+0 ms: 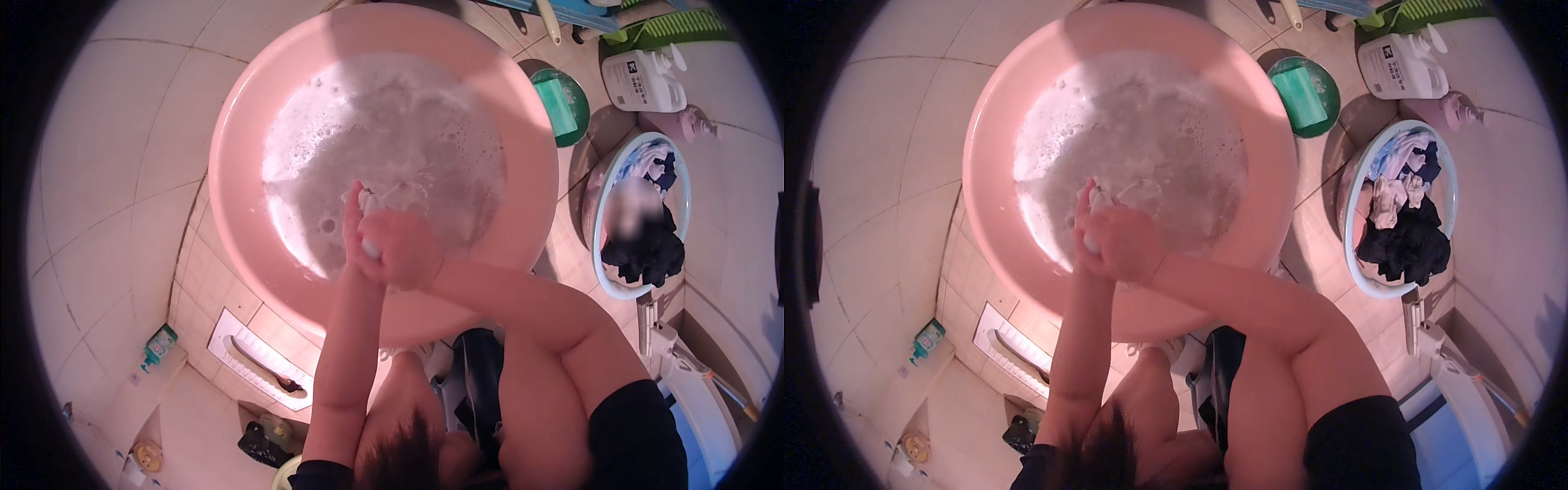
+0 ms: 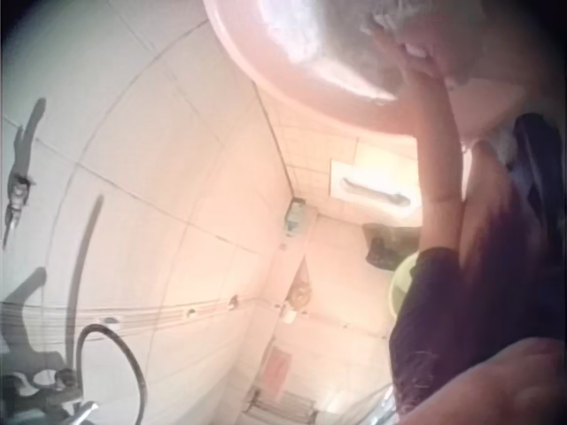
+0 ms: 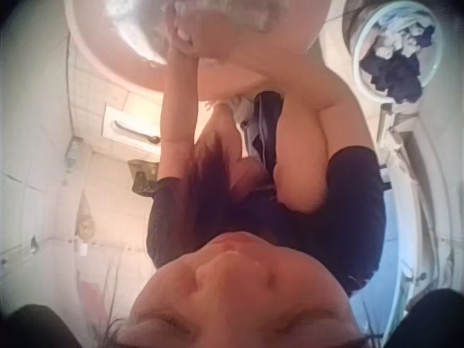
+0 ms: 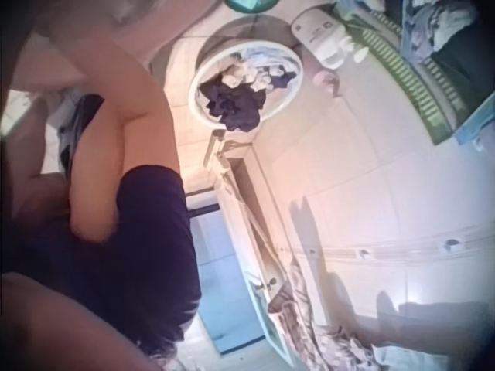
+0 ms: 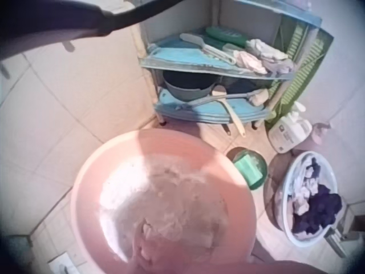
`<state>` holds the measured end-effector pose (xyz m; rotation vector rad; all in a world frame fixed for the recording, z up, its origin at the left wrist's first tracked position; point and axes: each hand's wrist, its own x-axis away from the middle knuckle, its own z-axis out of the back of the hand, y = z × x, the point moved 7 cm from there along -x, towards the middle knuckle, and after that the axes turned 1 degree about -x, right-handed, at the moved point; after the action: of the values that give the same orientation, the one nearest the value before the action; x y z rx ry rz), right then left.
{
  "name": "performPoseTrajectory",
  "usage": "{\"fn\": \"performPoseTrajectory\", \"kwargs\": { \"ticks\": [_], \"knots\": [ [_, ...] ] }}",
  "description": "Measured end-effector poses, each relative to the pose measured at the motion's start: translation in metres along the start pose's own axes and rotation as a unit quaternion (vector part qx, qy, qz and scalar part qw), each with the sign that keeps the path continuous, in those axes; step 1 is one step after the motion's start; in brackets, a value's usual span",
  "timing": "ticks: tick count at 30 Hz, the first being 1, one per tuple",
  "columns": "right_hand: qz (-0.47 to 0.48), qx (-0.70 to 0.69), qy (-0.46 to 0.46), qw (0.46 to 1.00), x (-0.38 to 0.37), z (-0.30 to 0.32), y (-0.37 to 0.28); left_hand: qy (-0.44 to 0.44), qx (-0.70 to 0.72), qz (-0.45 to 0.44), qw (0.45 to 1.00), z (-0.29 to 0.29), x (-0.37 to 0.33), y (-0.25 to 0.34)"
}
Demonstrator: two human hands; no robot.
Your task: The person hand-washes a white sock in a pink basin filled with soapy water. They scrub the sock with their hands and a green sponge, rinse it in the basin, and wring it out. The person repeats this process for a second sock.
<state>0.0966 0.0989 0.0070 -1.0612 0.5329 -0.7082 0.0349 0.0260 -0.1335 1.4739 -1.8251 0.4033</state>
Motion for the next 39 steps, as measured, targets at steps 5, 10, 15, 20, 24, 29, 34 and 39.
{"fn": "performPoseTrajectory", "kwargs": {
  "ticks": [5,10,15,20,24,29,34,39],
  "knots": [
    [-0.183,0.211,0.04,0.959,-0.017,0.021,0.128,0.11,-0.03,-0.019,0.993,-0.038,0.026,-0.018],
    [-0.215,0.259,0.087,0.938,-0.003,0.052,0.168,0.194,-0.179,-0.111,0.958,-0.006,0.01,0.014],
    [-0.11,0.292,-0.273,0.91,0.017,-0.017,0.146,0.316,-0.351,-0.038,0.88,0.096,-0.015,-0.008],
    [-0.214,0.051,-0.315,0.923,0.017,-0.028,0.177,0.336,-0.217,-0.1,0.911,0.102,0.003,0.013],
    [0.044,-0.131,-0.213,0.967,0.014,-0.059,0.053,-0.012,-0.039,-0.084,0.996,0.074,-0.004,0.0],
    [0.201,0.049,-0.19,0.96,0.036,-0.057,-0.041,-0.15,0.156,-0.011,0.976,-0.01,0.006,-0.003],
    [0.056,0.104,-0.049,0.992,-0.01,-0.03,0.012,0.042,0.095,-0.072,0.992,-0.043,0.025,-0.007],
    [-0.125,0.035,0.002,0.992,-0.038,-0.001,0.089,0.162,-0.03,-0.145,0.976,-0.041,0.026,0.0]
  ]
}}
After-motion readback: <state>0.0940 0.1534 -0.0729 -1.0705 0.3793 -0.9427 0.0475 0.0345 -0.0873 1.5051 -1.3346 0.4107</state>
